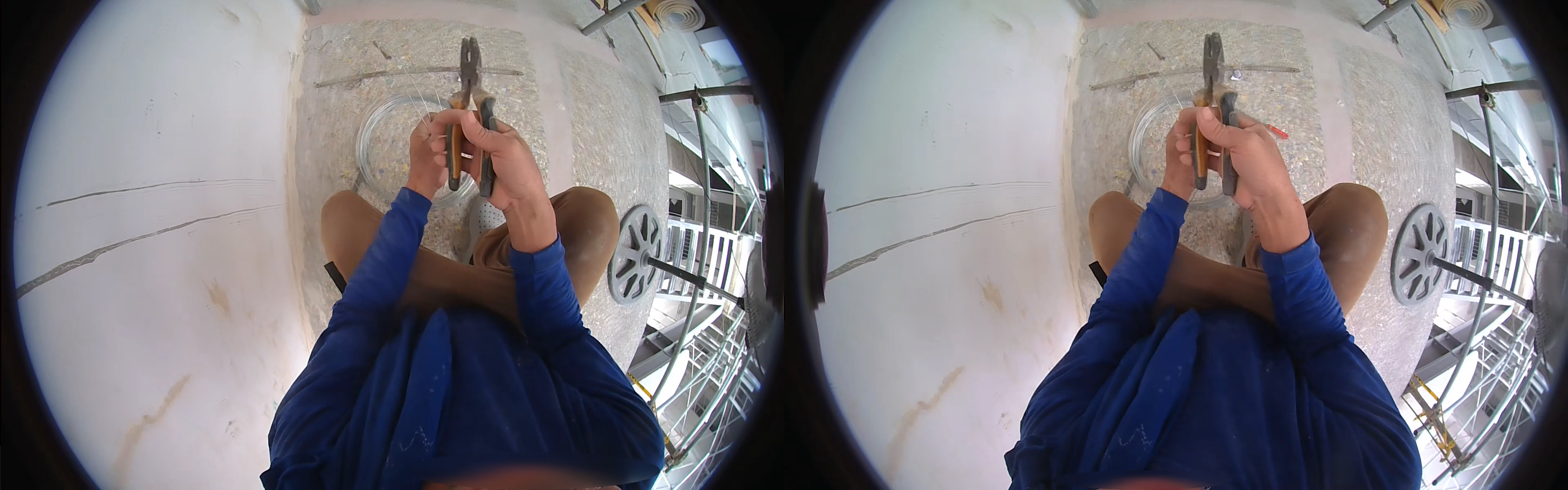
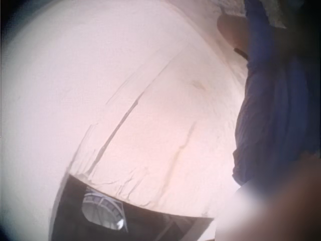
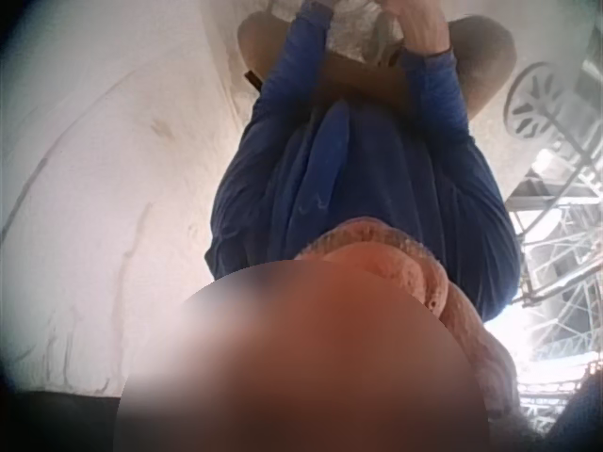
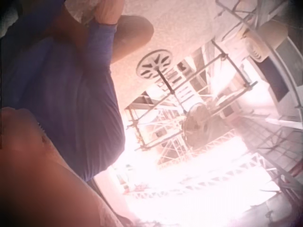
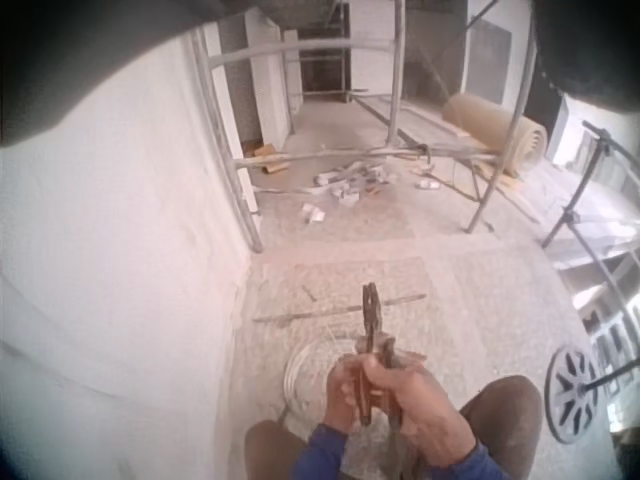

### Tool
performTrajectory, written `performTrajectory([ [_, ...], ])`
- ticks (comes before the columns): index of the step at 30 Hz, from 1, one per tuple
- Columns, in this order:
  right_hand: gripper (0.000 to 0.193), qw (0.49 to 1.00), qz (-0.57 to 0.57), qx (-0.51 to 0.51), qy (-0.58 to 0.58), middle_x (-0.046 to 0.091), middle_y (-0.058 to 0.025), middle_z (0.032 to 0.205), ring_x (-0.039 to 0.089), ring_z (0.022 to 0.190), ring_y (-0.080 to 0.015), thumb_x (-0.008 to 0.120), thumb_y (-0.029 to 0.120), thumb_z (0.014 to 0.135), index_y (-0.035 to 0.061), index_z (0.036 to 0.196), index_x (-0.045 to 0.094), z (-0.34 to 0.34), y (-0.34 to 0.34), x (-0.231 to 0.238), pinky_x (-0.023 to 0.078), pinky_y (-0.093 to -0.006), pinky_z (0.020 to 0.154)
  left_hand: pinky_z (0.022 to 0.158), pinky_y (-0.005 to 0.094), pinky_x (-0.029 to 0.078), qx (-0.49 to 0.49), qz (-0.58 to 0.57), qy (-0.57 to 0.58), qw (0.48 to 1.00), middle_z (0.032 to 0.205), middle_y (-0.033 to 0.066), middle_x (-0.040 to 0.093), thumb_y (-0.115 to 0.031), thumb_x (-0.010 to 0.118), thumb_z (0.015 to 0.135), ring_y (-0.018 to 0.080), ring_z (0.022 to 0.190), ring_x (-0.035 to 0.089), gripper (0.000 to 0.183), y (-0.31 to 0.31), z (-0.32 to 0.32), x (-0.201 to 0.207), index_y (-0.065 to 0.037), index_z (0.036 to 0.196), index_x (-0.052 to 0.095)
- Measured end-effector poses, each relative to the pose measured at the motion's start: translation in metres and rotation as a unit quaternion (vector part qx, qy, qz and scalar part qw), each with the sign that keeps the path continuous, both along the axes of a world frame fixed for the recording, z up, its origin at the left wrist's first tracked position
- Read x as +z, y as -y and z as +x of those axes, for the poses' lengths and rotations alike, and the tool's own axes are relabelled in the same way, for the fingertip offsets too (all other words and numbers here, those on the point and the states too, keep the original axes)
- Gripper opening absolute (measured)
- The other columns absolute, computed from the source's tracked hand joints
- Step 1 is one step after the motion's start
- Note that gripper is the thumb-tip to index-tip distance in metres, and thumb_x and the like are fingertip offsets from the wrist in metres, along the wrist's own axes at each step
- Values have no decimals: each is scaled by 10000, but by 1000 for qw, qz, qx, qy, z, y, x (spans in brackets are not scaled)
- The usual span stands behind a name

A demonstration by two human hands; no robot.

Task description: The person cuts wire ties from a coil using pliers, then uses a red-handled tool to twist and secure the ties around metal scaffolding poles. The person moves between standing and squatting positions to reach different joints.

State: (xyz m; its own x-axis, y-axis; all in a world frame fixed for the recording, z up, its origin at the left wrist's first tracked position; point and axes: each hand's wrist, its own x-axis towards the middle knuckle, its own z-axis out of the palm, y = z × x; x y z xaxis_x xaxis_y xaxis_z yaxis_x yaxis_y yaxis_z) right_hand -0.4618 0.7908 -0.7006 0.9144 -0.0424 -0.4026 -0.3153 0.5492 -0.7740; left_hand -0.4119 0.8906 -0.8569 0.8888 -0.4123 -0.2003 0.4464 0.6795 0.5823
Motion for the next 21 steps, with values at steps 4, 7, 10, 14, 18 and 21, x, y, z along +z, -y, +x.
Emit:
performTrajectory([
  [4,313,945,-317,-72,39,728,-99,959,678,888,-167,782,178,975,-66,1168,753,-6,-2,-38,540,-310,797,587,310,402,24,34,-36,998,800,2,488,-321,501,1153,126,670,424,286,-12,28,29,-107,965,535],
  [7,266,914,-394,-95,7,689,-15,881,606,814,-106,805,129,935,-49,1130,779,-16,-11,-65,499,-287,758,616,320,429,37,-29,-34,998,795,7,478,-314,506,1152,145,691,450,272,-12,36,40,-110,975,540],
  [10,263,901,-424,-85,-13,684,-2,829,596,763,-99,812,135,929,-25,1135,779,-28,-15,-79,477,-271,711,598,315,418,51,-18,-23,998,782,2,463,-331,521,1146,135,671,431,265,-11,35,41,-125,979,528],
  [14,260,877,-441,-192,15,697,-30,823,581,727,-90,816,128,920,-11,1136,777,-32,-20,-90,467,-273,667,585,314,408,101,-26,-46,993,778,-1,464,-340,523,1144,130,656,413,270,-17,39,40,-129,976,521],
  [18,254,914,-362,-180,-25,706,-51,832,606,736,-118,810,122,936,-37,1129,767,-33,-31,-103,483,-283,668,603,322,403,142,-46,-19,989,785,-3,465,-347,525,1142,135,671,406,281,-25,49,48,-128,967,522],
  [21,286,967,-186,-171,-37,717,-66,865,661,763,-159,807,117,952,-72,1156,741,-34,-46,-110,524,-292,688,632,330,401,159,-53,-13,986,803,-6,464,-351,527,1140,148,703,417,280,-28,55,55,-127,972,530],
])
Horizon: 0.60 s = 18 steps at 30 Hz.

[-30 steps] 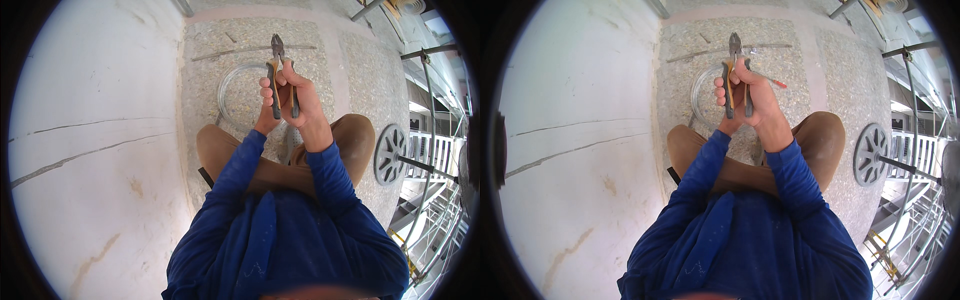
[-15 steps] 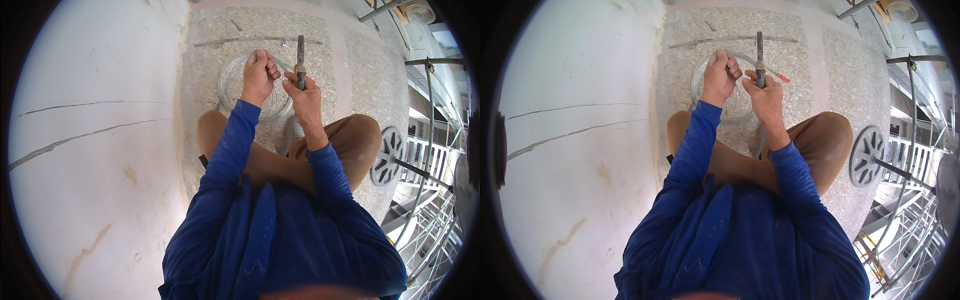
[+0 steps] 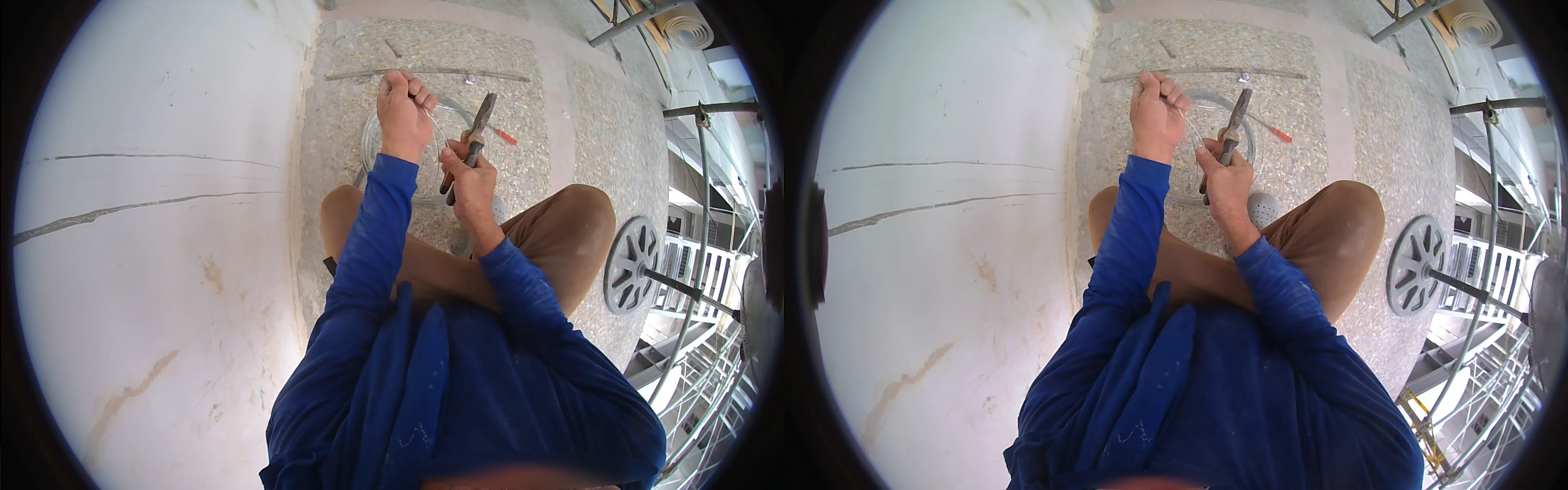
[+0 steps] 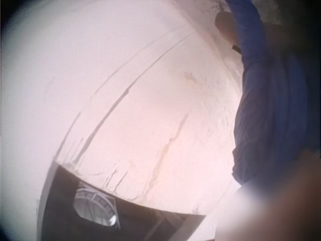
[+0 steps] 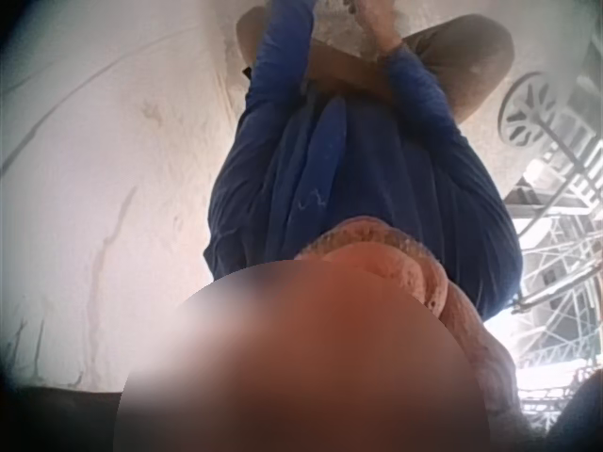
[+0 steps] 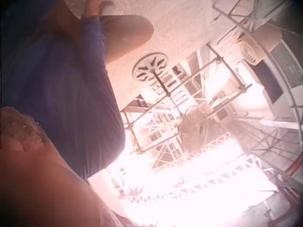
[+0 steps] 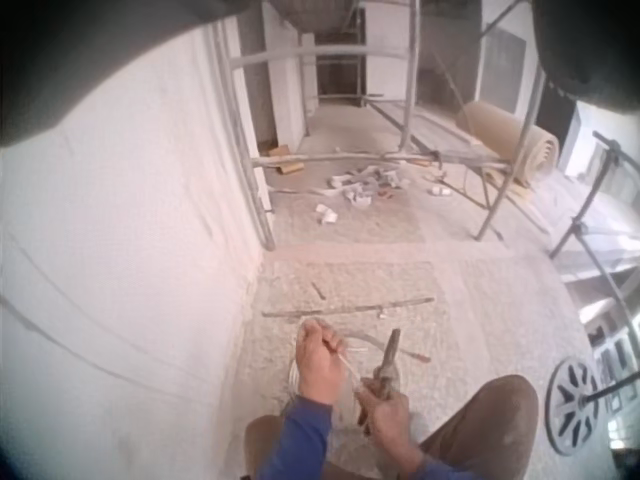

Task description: The person cuts wire ties from a coil using pliers, then uses a red-handled tool to twist and secure the ties around metal scaffolding poles. The person moves between standing and squatting positions to reach different joints.

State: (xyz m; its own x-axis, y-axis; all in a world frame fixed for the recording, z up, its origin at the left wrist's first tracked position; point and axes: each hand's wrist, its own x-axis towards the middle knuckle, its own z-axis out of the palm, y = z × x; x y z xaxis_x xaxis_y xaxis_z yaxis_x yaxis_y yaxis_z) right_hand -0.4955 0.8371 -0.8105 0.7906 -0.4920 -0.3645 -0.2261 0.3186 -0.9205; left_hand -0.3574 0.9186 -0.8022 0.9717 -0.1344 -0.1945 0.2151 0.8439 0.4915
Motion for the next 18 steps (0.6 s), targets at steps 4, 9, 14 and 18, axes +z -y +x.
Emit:
performTrajectory([
  [4,265,993,118,9,5,714,-75,836,677,732,-171,823,144,943,-49,1102,734,2,-3,0,550,-310,674,605,334,403,22,-1,-10,1000,780,0,472,-350,517,1144,140,673,408,293,3,4,6,-126,956,522],
  [9,248,999,35,36,12,669,-47,754,617,636,-141,837,170,926,-32,1023,731,6,8,1,507,-294,611,626,365,484,37,10,3,999,808,30,543,-325,490,1153,156,690,491,281,8,1,8,-95,1006,557],
  [14,214,1000,5,-10,1,628,-28,707,562,585,-118,839,148,905,-23,959,723,10,20,4,443,-284,553,746,430,628,102,170,-30,980,987,117,658,-292,463,1155,232,836,659,329,-20,2,25,0,1210,606],
  [18,177,1000,8,-17,13,604,-3,690,524,595,-94,818,123,889,-29,911,730,14,40,20,414,-270,555,829,464,638,208,380,77,898,1119,167,691,-271,495,1142,264,989,687,326,-76,21,49,16,1194,641],
])
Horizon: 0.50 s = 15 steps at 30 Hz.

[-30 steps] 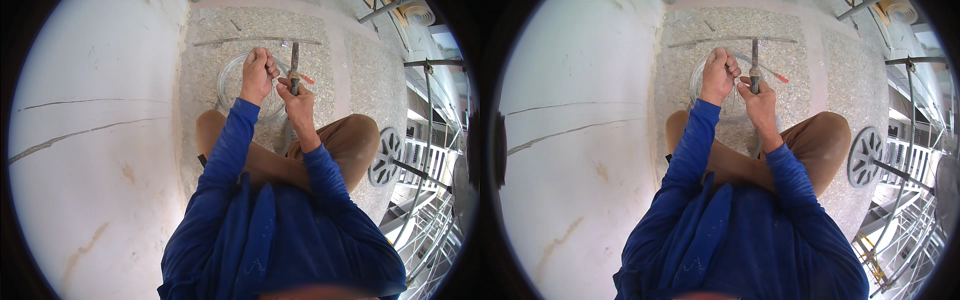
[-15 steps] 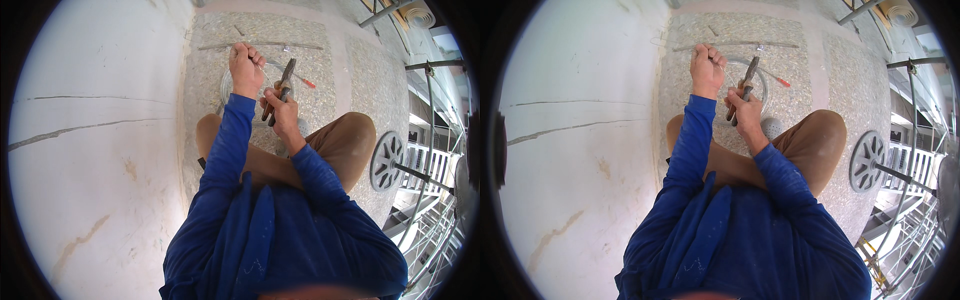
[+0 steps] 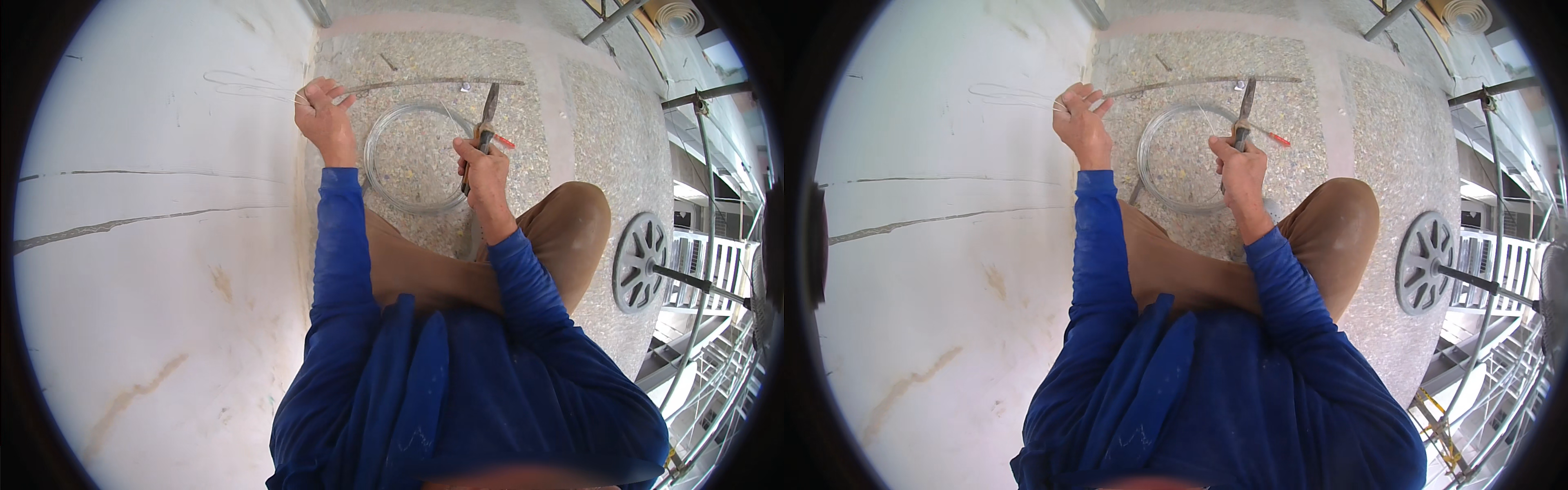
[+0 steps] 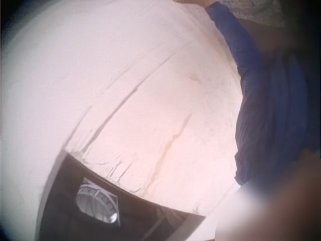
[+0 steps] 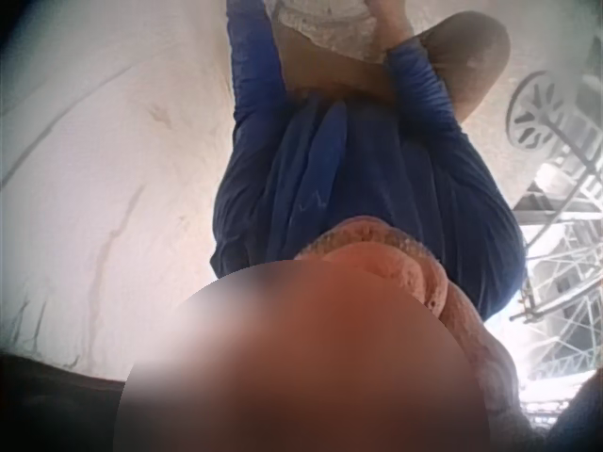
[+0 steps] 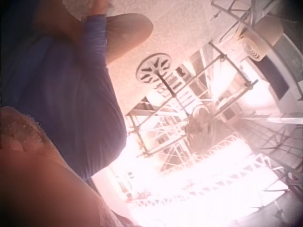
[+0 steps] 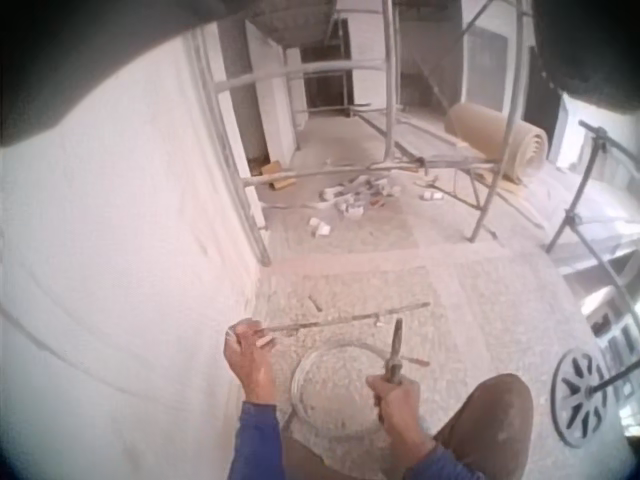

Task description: The person cuts wire ties from a coil using pliers, then uses a red-handled tool to twist and secure the ties around metal scaffolding poles. The person moves between standing and squatting positions to reach different joints.

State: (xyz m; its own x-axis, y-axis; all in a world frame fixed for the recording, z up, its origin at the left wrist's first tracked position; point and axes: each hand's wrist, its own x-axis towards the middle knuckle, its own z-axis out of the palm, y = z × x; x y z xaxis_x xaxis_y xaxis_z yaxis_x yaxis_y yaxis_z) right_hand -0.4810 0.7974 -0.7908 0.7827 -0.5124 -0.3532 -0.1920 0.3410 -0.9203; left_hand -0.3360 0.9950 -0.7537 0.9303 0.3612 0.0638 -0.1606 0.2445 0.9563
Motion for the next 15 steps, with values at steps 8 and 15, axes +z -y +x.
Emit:
performTrajectory([
  [8,156,992,-11,128,7,595,-31,690,532,589,-126,813,89,879,-24,859,707,14,11,45,429,-292,569,996,434,532,-239,530,260,771,1119,120,733,-286,516,1132,274,1050,679,308,-5,14,2,-60,1144,725],
  [15,125,973,175,89,117,653,-85,802,625,675,-180,738,84,976,-5,955,653,46,40,72,539,-347,642,681,271,513,-537,246,-95,801,855,15,634,-267,538,1125,117,716,580,304,9,-19,-11,-16,1172,704],
])
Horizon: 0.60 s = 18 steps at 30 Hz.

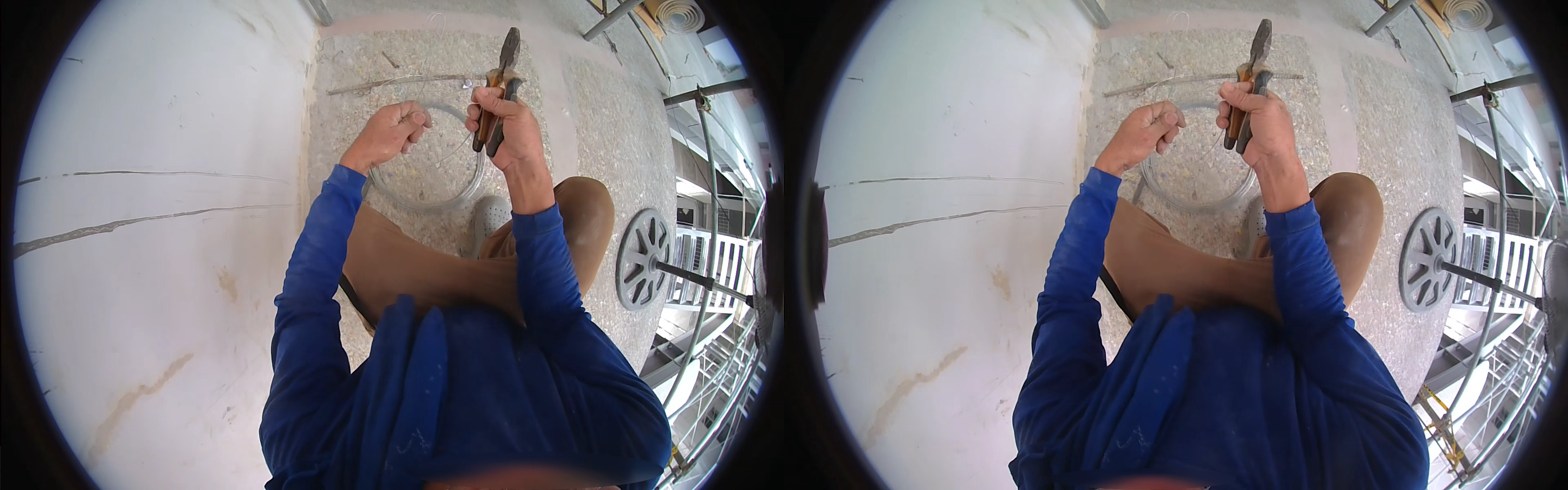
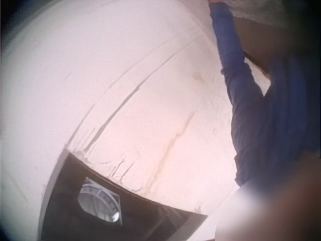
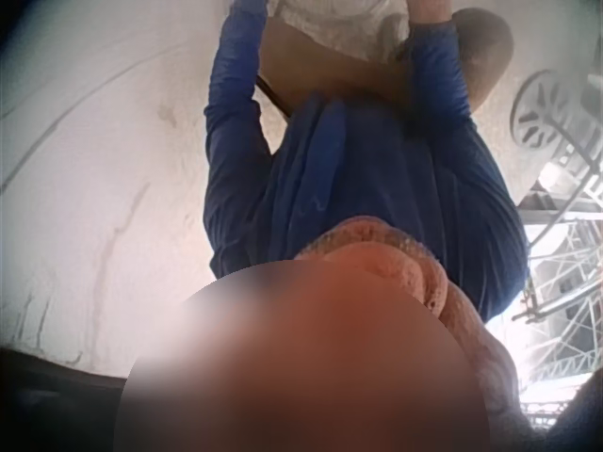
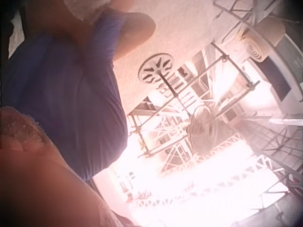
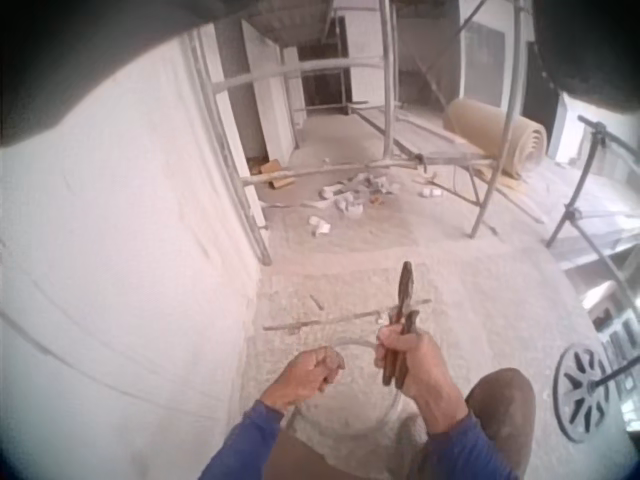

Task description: The person cuts wire ties from a coil using pliers, then uses a red-handled tool to twist and secure the ties around metal scaffolding poles. The person moves between standing and squatting positions to reach different joints.

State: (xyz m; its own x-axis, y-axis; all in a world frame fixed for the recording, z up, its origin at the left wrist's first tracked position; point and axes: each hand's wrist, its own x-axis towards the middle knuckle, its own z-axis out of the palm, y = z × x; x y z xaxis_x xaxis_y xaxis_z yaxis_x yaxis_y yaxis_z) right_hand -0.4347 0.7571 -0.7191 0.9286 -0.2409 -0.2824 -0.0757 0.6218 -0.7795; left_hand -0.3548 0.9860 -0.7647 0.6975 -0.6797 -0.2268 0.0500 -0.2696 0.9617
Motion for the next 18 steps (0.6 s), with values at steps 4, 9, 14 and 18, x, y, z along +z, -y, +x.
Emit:
performTrajectory([
  [4,110,999,31,-4,20,660,-88,887,650,732,-189,691,85,1009,-13,1012,641,13,16,11,560,-347,637,644,240,502,-13,-44,-15,999,892,29,656,-289,518,1132,104,717,575,386,24,-17,4,8,1319,680],
  [9,137,998,10,32,53,656,-95,900,648,725,-195,691,102,1017,-28,1027,647,44,33,24,573,-336,615,665,255,527,-22,-97,-6,995,981,78,721,-270,527,1117,122,764,607,409,41,-16,18,27,1362,665],
  [14,150,992,-44,100,57,659,-107,928,643,771,-210,658,122,1045,-27,1050,649,82,46,40,565,-355,672,723,282,552,-55,-42,42,997,960,85,736,-258,544,1106,136,826,655,381,42,-3,34,50,1273,693],
  [18,129,991,-41,119,37,663,-63,824,619,666,-170,689,118,998,-2,951,693,99,42,63,529,-336,605,752,300,573,-62,-36,90,993,914,71,717,-228,557,1104,143,817,666,301,46,9,49,30,1161,701],
])
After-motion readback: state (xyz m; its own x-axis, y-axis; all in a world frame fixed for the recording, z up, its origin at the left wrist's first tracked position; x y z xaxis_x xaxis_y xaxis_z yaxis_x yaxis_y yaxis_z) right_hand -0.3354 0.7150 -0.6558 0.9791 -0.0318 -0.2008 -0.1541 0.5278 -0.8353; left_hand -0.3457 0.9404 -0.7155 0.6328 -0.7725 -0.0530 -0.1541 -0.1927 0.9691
